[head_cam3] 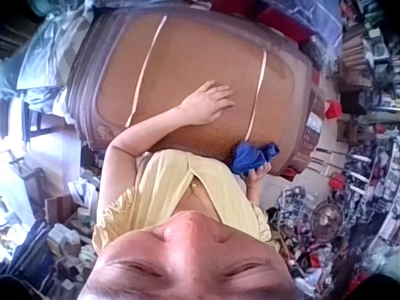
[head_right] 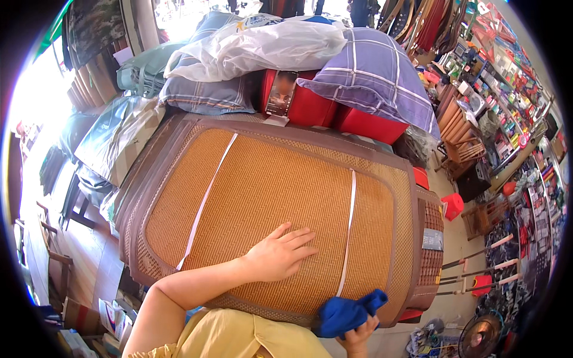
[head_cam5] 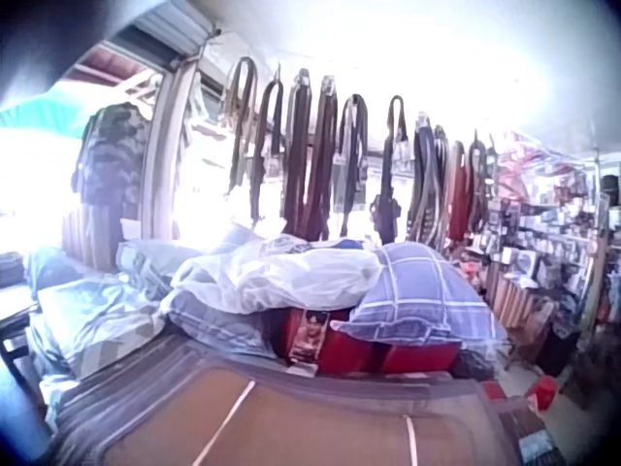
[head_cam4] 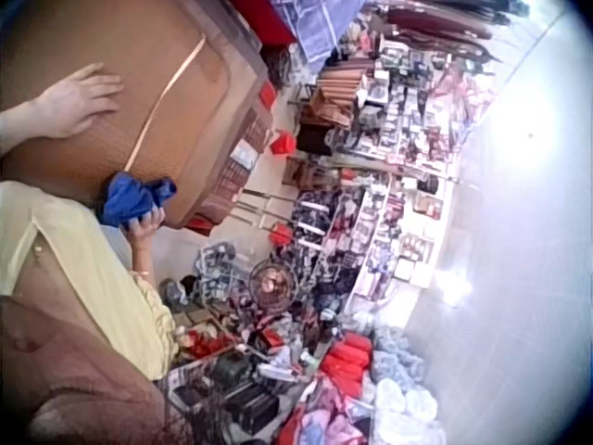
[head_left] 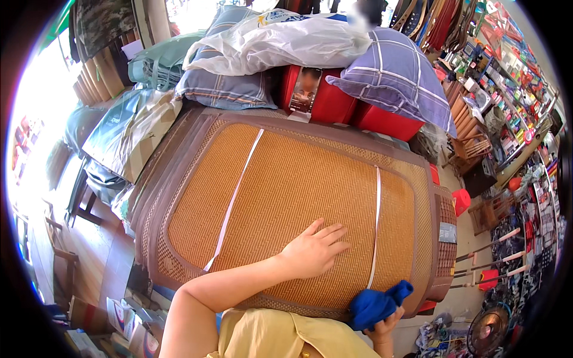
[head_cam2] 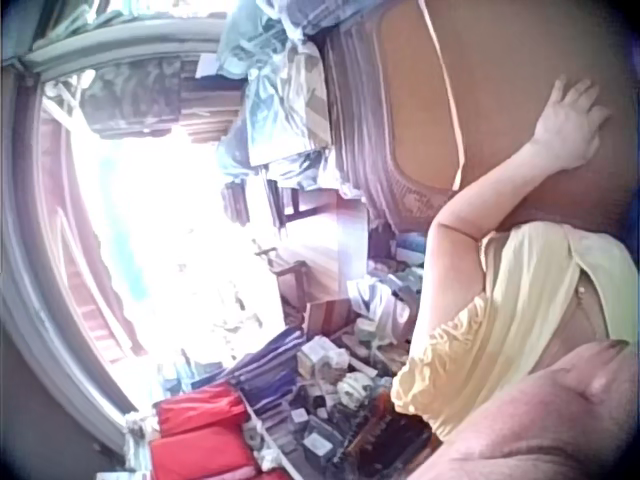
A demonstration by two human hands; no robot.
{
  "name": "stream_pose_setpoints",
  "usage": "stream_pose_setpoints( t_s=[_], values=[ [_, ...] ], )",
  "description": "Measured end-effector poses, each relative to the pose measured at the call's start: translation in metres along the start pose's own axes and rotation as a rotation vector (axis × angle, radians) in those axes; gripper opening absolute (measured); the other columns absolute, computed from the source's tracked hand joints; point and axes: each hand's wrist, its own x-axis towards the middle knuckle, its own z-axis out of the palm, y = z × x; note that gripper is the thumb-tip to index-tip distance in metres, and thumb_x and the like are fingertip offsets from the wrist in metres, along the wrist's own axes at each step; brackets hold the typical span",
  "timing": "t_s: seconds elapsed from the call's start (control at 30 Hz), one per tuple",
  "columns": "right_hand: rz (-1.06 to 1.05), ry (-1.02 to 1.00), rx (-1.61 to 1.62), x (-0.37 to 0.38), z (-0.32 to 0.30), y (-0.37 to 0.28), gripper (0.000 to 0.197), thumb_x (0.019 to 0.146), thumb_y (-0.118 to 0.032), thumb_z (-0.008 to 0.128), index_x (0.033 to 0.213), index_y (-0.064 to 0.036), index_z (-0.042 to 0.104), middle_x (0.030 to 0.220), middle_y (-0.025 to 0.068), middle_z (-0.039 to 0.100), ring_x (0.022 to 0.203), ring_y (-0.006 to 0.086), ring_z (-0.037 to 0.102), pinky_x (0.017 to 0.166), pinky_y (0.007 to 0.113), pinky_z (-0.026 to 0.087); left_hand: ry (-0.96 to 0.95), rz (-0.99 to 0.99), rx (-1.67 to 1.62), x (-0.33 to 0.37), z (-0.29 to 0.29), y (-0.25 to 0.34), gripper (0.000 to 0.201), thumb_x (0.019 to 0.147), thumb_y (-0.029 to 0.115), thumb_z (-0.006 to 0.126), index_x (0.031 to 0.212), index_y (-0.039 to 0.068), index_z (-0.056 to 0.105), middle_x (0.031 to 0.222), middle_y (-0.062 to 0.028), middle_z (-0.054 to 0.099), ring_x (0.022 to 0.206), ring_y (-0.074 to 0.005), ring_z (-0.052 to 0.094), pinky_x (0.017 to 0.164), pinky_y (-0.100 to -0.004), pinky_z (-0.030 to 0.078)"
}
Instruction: The person wipes a woven mat with a cloth, lifting a smaller mat to clean the surface underneath it.
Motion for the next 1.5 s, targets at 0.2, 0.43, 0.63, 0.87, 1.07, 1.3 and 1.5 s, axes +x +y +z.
stream_pose_setpoints(
  t_s=[0.2, 0.43, 0.63, 0.87, 1.07, 1.3, 1.5],
  values=[
    [0.214, -0.088, -0.005, 0.071, -0.023, 0.065, 0.058, 0.067, -0.043, 0.075, 0.104, -0.0008, 0.063, 0.121, 0.0217, 0.054, 0.108, 0.0456, 0.050, 0.094, 0.054, 0.040, 0.015, 0.012, -0.015, 0.003, -0.001, 0.000, 0.049, 0.087, 0.024, 0.059, 0.135, 0.013, 0.054, 0.150, -0.0157, 0.043, 0.142, -0.0285, 0.037, 0.117, -0.0553, 0.025],
    [0.277, -0.083, 0.145, 0.211, 0.048, 0.159, 0.050, 0.075, -0.025, 0.079, 0.111, 0.0025, 0.059, 0.116, 0.0226, 0.058, 0.109, 0.0429, 0.055, 0.093, 0.048, 0.045, 0.044, 0.004, -0.006, 0.003, 0.001, 0.001, 0.046, 0.089, 0.025, 0.056, 0.133, 0.012, 0.056, 0.148, -0.0167, 0.045, 0.141, -0.0291, 0.039, 0.117, -0.0561, 0.025],
    [0.349, -0.064, -0.122, 0.297, 0.109, 0.180, 0.050, 0.078, -0.038, 0.074, 0.116, -0.0059, 0.063, 0.114, 0.0176, 0.062, 0.107, 0.0382, 0.059, 0.089, 0.049, 0.048, 0.022, 0.013, -0.034, 0.008, 0.003, 0.002, 0.046, 0.090, 0.027, 0.055, 0.134, 0.013, 0.056, 0.148, -0.0167, 0.045, 0.141, -0.0292, 0.038, 0.117, -0.0557, 0.025],
    [-0.012, -0.209, 0.111, 0.378, 0.152, 0.041, 0.047, 0.074, -0.044, 0.073, 0.102, -0.0076, 0.068, 0.104, 0.0128, 0.064, 0.101, 0.0339, 0.059, 0.085, 0.047, 0.049, -0.008, 0.020, 0.022, 0.007, 0.000, 0.000, 0.049, 0.089, 0.028, 0.057, 0.135, 0.014, 0.055, 0.147, -0.0164, 0.046, 0.140, -0.0301, 0.040, 0.117, -0.0550, 0.025],
    [-0.210, -0.156, 0.298, 0.385, 0.162, -0.010, 0.048, 0.070, -0.040, 0.076, 0.105, -0.0083, 0.069, 0.105, 0.0130, 0.064, 0.104, 0.0330, 0.058, 0.088, 0.046, 0.046, -0.053, -0.025, -0.032, 0.006, -0.002, 0.001, 0.051, 0.088, 0.030, 0.059, 0.136, 0.016, 0.055, 0.144, -0.0158, 0.048, 0.137, -0.0300, 0.042, 0.116, -0.0541, 0.027],
    [0.402, -0.093, 0.002, 0.334, 0.137, 0.175, 0.055, 0.076, -0.041, 0.075, 0.115, -0.0022, 0.066, 0.111, 0.0222, 0.066, 0.105, 0.0411, 0.060, 0.092, 0.049, 0.048, 0.061, 0.010, 0.006, 0.005, 0.008, 0.001, 0.049, 0.089, 0.030, 0.057, 0.136, 0.016, 0.055, 0.148, -0.0147, 0.045, 0.141, -0.0281, 0.039, 0.117, -0.0546, 0.026],
    [0.615, -0.279, -0.310, 0.345, 0.126, 0.162, 0.059, 0.080, -0.050, 0.064, 0.124, -0.0113, 0.063, 0.124, 0.0158, 0.064, 0.113, 0.0388, 0.058, 0.093, 0.055, 0.046, 0.058, 0.018, -0.030, 0.005, 0.007, 0.000, 0.047, 0.089, 0.029, 0.056, 0.133, 0.012, 0.057, 0.147, -0.0156, 0.046, 0.140, -0.0287, 0.040, 0.117, -0.0550, 0.025]
  ],
)
